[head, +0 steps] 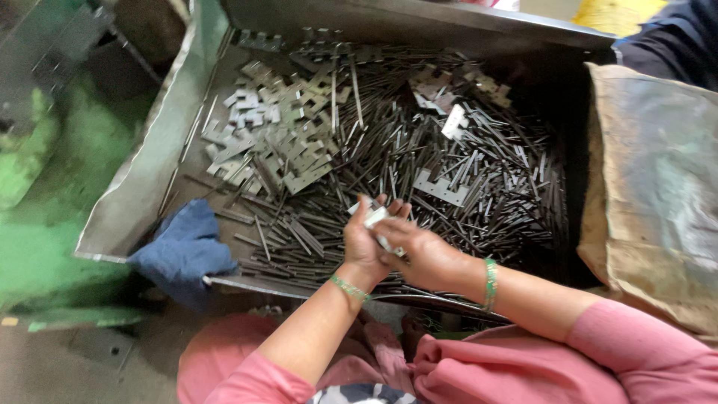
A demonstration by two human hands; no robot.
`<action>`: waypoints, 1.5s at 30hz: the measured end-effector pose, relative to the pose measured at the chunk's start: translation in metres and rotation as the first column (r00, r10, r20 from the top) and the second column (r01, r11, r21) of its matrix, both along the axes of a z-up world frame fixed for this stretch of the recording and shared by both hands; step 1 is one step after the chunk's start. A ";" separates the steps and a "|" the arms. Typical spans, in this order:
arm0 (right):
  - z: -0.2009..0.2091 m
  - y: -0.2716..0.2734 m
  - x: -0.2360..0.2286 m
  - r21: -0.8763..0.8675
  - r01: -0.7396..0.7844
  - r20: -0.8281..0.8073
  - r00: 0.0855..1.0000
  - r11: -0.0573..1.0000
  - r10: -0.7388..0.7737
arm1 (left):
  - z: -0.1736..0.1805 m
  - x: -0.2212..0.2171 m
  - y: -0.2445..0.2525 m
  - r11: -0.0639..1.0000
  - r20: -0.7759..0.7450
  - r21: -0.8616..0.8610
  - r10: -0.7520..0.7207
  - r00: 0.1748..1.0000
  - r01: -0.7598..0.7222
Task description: The person sits on the floor and sorts small metal brackets and rods from a large bin, picking them up by hand and moving them into separate piles. The person occasionally wipes the bin with a blue cloth while continuing to sort the parts.
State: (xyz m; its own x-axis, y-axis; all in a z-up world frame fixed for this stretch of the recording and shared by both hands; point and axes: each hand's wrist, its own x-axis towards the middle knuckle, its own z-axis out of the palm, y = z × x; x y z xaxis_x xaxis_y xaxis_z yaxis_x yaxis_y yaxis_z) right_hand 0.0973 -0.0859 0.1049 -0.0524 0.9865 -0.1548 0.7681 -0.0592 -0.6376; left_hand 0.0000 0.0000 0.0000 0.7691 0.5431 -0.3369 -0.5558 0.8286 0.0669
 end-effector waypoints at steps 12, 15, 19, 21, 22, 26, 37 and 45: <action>0.029 -0.059 0.124 -0.353 0.667 -0.742 0.228 0.657 -0.630 | 0.011 0.025 0.082 -0.015 -0.654 0.714 0.342 0.675 0.700; 0.046 -0.117 0.186 0.062 0.799 -0.672 0.476 0.598 -0.567 | -0.028 -0.012 0.156 0.162 -0.726 0.314 0.676 0.127 0.936; 0.040 -0.196 0.264 0.648 0.578 0.177 0.519 0.496 -0.836 | -0.077 -0.032 0.223 -0.018 -0.697 0.182 0.703 0.142 0.983; 0.031 -0.218 0.289 0.670 0.470 0.513 0.267 0.575 -0.816 | -0.092 -0.030 0.233 -0.050 -0.686 0.188 0.708 0.168 0.981; 0.028 -0.225 0.293 0.648 0.452 0.619 0.157 0.613 -0.770 | -0.097 -0.022 0.231 -0.072 -0.651 0.130 0.746 0.140 0.989; 0.045 -0.210 0.277 0.515 0.486 0.776 0.086 0.706 -0.625 | -0.099 -0.021 0.221 -0.118 -0.482 -0.115 0.875 0.048 0.986; -0.056 -0.142 0.168 -0.576 0.246 0.474 0.878 0.779 0.073 | -0.029 -0.033 0.182 -0.547 -0.284 0.038 0.796 0.534 0.836; -0.135 -0.223 0.172 -0.461 0.375 0.694 0.717 0.804 0.064 | 0.005 -0.022 0.107 0.594 -0.490 0.628 -0.199 0.849 0.502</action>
State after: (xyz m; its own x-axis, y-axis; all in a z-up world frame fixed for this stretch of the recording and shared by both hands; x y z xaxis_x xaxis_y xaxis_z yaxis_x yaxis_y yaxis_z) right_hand 0.2693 -0.3094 -0.0298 0.4231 0.6985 -0.5771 0.9033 -0.3751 0.2083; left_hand -0.0218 0.1067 0.0046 0.8695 0.4323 -0.2390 -0.0449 0.5510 0.8333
